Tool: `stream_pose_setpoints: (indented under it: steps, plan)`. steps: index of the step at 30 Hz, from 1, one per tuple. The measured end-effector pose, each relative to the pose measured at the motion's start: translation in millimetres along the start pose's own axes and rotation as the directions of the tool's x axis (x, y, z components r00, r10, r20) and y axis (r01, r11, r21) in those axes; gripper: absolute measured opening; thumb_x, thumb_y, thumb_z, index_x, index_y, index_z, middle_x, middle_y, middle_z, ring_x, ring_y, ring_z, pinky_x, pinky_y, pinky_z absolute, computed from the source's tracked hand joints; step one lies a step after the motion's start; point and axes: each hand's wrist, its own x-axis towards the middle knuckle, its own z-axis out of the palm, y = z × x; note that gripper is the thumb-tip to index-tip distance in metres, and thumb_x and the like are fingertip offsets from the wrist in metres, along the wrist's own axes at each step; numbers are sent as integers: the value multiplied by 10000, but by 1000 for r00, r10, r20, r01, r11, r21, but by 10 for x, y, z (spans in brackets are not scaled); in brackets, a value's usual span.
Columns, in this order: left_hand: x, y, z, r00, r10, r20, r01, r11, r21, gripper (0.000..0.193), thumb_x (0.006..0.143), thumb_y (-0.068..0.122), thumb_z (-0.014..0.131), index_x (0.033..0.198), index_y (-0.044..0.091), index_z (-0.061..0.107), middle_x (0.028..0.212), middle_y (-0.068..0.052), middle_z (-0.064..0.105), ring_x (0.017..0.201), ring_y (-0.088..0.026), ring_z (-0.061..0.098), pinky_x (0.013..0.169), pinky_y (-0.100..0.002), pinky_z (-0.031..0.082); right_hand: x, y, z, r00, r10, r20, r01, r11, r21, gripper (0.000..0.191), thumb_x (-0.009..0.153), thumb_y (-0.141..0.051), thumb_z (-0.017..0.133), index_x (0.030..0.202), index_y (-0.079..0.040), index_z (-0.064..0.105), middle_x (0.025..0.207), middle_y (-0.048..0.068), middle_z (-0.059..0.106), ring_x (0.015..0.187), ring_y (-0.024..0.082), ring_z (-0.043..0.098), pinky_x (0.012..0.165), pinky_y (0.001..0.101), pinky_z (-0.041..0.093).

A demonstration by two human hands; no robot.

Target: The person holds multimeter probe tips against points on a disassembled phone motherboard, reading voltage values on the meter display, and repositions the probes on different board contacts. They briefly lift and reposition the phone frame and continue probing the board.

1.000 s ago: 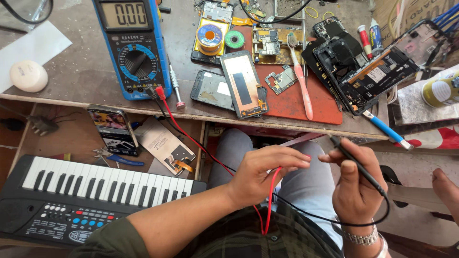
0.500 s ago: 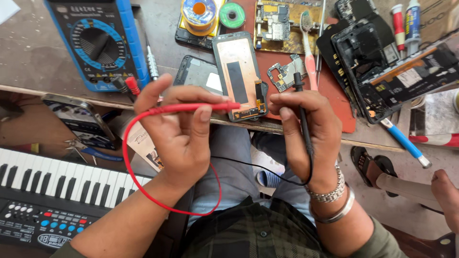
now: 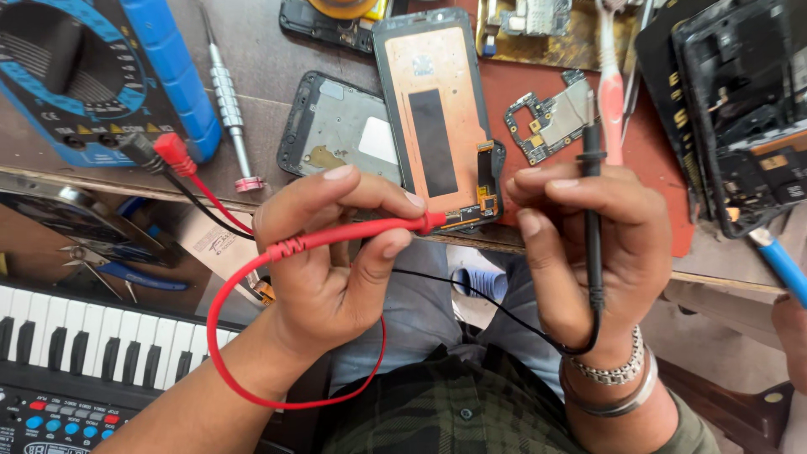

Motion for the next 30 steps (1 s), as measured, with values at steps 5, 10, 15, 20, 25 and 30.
stream_pose_setpoints:
  steps: [5,10,15,20,25,30]
  plan:
    - [27,-30,-4,997,26,68,-30,998,60,523,1134,93,627,1537,175,306,1099,-142,705,965,-210,747,868,-303,642,114,-61,4,991,136,14,-136,990,-23,438,971,100,696,1311,-17,447,1287,149,635,1106,158,690,972,282,591]
    - [49,-19,-9,993,26,112,-39,992,120,509,1133,85,630,1531,152,319,1113,-140,726,973,-218,758,870,-311,630,178,-113,23,975,222,26,-219,970,-105,396,987,89,739,1275,-2,482,1224,127,664,1106,130,706,939,256,608]
    - [46,-22,1,995,14,97,-26,993,115,491,1110,75,622,1493,125,318,1137,-169,722,936,-223,755,827,-311,626,192,-109,35,969,247,18,-242,960,-140,368,993,88,749,1253,-1,504,1194,106,670,1063,106,704,898,242,596]
    - [50,-37,-2,995,19,98,-30,993,115,496,1115,76,629,1502,132,323,1104,-162,724,935,-227,757,833,-318,623,248,-118,86,948,312,-70,-319,934,-163,291,1027,62,678,1264,-2,524,1197,120,693,919,97,667,812,243,557]
    - [57,-49,-33,994,15,108,-29,992,125,473,1109,94,655,1477,132,360,1081,-134,729,935,-232,762,827,-317,617,271,-180,80,944,326,-57,-329,944,-37,280,1006,45,606,1255,-16,492,1206,114,668,1064,118,688,919,253,593]
    - [65,-50,-25,996,21,90,-33,989,142,404,1097,107,657,1418,121,413,1097,-131,725,944,-241,762,832,-325,619,291,-160,76,949,314,-21,-315,947,-62,398,929,102,692,1252,1,482,1208,131,649,1094,133,676,950,264,588]
